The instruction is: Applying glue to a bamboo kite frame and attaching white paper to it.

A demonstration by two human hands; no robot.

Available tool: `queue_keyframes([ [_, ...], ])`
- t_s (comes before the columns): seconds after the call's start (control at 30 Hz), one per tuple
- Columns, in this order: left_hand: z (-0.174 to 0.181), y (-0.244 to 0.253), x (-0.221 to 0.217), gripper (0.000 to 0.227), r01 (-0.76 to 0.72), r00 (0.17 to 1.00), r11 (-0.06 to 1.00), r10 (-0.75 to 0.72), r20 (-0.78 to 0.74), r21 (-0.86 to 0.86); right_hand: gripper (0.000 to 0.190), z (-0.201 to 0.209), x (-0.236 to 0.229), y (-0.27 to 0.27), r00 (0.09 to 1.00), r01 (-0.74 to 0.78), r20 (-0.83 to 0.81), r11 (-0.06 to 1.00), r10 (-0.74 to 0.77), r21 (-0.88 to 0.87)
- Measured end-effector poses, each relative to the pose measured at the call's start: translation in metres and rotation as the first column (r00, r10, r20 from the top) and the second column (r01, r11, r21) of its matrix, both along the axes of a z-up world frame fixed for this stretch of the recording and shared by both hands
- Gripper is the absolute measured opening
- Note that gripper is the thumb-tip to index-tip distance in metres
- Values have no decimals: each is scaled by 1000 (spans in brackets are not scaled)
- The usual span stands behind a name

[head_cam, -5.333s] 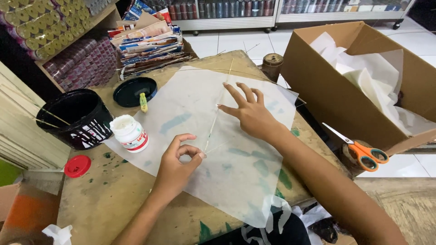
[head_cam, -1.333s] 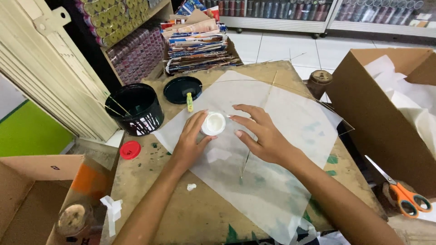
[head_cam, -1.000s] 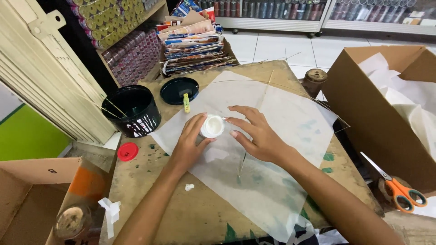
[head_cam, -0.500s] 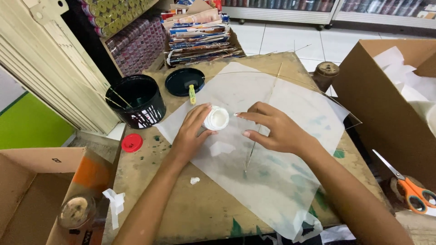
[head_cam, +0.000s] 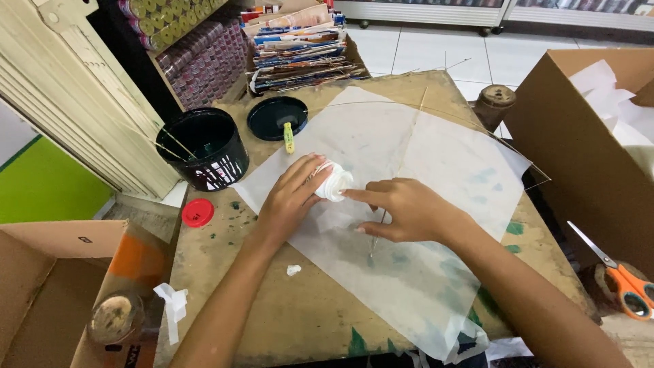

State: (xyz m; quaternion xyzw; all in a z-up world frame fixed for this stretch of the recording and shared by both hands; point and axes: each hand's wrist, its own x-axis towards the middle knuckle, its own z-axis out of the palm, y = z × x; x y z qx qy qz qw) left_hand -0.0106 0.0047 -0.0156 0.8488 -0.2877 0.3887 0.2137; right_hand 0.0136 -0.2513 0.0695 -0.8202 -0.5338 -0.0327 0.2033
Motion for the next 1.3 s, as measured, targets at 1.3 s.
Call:
queue_keyframes([
  [1.3, 2, -9, -7, 46, -42, 999, 996, 42, 10, 78, 53, -24, 9, 4, 833, 10, -552, 996, 44, 93],
])
